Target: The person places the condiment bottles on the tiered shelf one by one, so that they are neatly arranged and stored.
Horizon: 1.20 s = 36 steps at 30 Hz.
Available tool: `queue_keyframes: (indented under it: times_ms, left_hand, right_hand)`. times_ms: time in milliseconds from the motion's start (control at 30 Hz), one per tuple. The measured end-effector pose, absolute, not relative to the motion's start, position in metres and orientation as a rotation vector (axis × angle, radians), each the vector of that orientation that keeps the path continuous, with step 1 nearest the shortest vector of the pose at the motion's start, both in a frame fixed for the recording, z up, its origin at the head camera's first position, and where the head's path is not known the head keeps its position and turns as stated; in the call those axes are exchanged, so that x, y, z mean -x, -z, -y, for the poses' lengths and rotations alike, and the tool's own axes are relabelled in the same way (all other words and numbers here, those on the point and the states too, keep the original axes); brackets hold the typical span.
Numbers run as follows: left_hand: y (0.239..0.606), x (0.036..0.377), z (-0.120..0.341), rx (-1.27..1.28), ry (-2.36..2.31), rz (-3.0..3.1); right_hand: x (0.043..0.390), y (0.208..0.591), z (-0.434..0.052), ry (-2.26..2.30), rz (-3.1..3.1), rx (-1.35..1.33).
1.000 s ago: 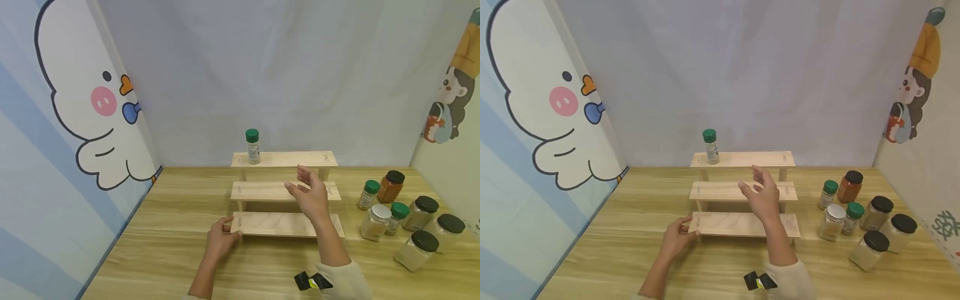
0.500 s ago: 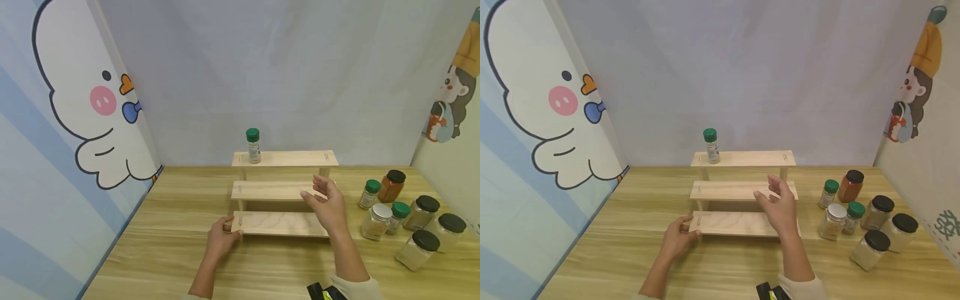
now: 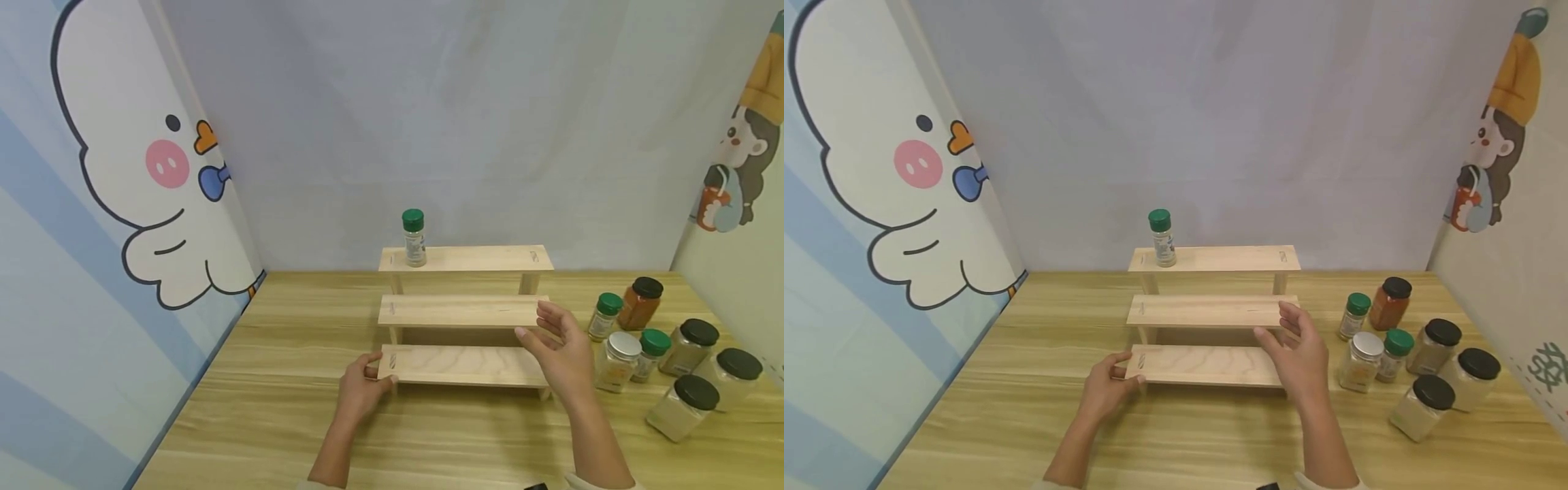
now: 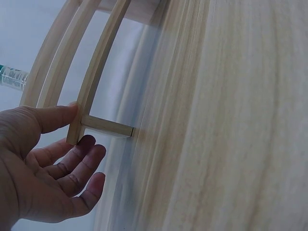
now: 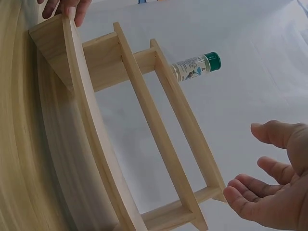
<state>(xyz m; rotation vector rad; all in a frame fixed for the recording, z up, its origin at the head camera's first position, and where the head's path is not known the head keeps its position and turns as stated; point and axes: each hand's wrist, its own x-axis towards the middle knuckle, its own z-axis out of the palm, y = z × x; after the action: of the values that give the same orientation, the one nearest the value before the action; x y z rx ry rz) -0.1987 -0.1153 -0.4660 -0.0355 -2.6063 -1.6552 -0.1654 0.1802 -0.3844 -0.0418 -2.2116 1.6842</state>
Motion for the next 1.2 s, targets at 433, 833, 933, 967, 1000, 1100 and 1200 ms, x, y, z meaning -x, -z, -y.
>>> queue_keyframes:
  times_ms: [433, 833, 933, 967, 1000, 1100, 1200]
  left_hand:
    - [0.464, 0.199, 0.115, 0.012, 1.663, 2.599]
    - [0.465, 0.199, 0.116, 0.030, 1.659, 2.617]
    - [0.465, 0.199, 0.116, 0.032, 1.653, 2.621]
    - [0.466, 0.199, 0.116, 0.032, 1.653, 2.622]
    - [0.466, 0.200, 0.116, 0.031, 1.649, 2.623]
    - [0.467, 0.201, 0.116, 0.028, 1.641, 2.623]
    - [0.468, 0.201, 0.115, 0.026, 1.641, 2.622]
  right_hand:
    - [0.146, 0.385, -0.204, -1.565, 2.218, 0.146]
    - [0.130, 0.382, -0.247, -1.452, 2.290, 0.040]
    - [0.126, 0.380, -0.257, -1.440, 2.334, 0.030]
    - [0.125, 0.379, -0.261, -1.441, 2.347, 0.024]
    - [0.124, 0.379, -0.265, -1.445, 2.356, 0.013]
    - [0.121, 0.380, -0.277, -1.478, 2.373, -0.027]
    - [0.118, 0.383, -0.288, -1.496, 2.397, -0.056]
